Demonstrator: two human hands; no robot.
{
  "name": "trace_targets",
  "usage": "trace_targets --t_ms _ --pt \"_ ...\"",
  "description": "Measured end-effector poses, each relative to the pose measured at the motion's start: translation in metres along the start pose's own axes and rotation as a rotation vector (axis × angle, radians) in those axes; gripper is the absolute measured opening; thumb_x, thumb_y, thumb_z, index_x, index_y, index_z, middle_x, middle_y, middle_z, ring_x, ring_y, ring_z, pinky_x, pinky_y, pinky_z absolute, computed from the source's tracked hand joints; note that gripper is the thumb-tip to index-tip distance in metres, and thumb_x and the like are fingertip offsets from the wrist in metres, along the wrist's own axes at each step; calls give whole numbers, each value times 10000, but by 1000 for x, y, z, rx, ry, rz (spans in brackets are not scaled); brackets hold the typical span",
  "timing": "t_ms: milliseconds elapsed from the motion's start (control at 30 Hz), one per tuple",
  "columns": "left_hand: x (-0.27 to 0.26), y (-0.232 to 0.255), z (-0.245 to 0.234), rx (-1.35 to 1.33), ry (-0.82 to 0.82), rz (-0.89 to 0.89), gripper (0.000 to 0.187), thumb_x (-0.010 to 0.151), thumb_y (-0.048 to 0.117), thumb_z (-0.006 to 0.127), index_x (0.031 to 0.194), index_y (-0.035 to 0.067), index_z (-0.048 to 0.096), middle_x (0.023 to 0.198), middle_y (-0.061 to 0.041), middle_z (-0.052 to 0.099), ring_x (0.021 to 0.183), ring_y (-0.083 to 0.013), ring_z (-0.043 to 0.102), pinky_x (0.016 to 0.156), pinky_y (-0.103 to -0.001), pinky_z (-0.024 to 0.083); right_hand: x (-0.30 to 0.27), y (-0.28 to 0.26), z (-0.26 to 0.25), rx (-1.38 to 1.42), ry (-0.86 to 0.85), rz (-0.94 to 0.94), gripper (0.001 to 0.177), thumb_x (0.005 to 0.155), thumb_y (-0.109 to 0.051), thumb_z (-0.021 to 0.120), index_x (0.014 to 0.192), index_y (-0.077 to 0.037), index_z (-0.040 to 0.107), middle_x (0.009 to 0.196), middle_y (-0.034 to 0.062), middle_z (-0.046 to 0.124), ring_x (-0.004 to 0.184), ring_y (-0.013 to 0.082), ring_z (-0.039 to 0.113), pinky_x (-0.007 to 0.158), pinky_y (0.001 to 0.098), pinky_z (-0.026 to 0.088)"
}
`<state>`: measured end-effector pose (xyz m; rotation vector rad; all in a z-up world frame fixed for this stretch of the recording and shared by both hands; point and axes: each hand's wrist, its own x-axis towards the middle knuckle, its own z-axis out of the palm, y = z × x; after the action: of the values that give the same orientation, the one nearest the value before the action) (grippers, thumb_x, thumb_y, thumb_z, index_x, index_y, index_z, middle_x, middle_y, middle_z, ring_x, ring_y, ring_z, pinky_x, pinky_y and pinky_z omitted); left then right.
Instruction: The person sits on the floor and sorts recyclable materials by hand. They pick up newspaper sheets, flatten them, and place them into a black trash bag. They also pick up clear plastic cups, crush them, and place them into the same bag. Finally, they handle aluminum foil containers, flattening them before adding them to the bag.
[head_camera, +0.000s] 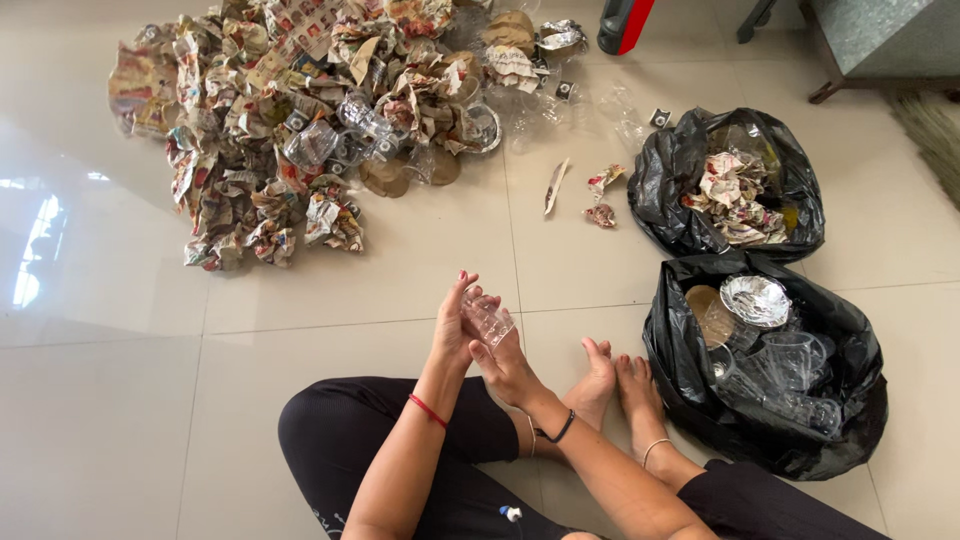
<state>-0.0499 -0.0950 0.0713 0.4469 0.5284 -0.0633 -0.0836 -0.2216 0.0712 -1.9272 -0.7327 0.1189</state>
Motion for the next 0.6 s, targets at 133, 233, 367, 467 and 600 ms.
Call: trace_targets --t_ms 133,233,367,467,600 --pt "6 -1 -7 -45 -65 92 470 942 394 756 1218 60 576 812 -12 575 768 -182 619 853 -392 581 6 -10 -8 -40 -83 -8 671 1063 -512 403 1571 -75 408 1639 131 416 1574 348 254 1270 547 44" --pt "10 3 -7 -2 -127 169 481 934 406 751 1241 80 576 833 -12 583 792 -186 619 877 -393 590 14 -23 -13 348 -80 112 732 1047 -527 434 1583 -35 361 1655 133 366 1568 305 239 1270 487 68" --pt "15 5 -8 53 -141 186 480 879 407 737 1233 128 573 850 6 607 844 -198 652 827 -384 568 18 -36 -16 1083 -30 337 731 1072 -512 381 1592 -3 309 1667 139 337 1565 249 266 1281 405 162" --pt "18 2 -10 20 -142 148 454 879 396 744 1214 140 576 851 11 608 848 -202 646 797 -378 547 21 -40 -14 1135 -22 389 748 1060 -523 353 1599 -10 281 1666 120 330 1558 221 267 1272 381 182" --pt "21 -6 -14 -39 -143 123 419 916 365 772 1199 131 570 858 2 597 844 -199 620 848 -371 555 17 -31 -10 1079 -20 400 776 1047 -576 309 1598 -32 261 1674 100 320 1570 204 254 1285 364 174"
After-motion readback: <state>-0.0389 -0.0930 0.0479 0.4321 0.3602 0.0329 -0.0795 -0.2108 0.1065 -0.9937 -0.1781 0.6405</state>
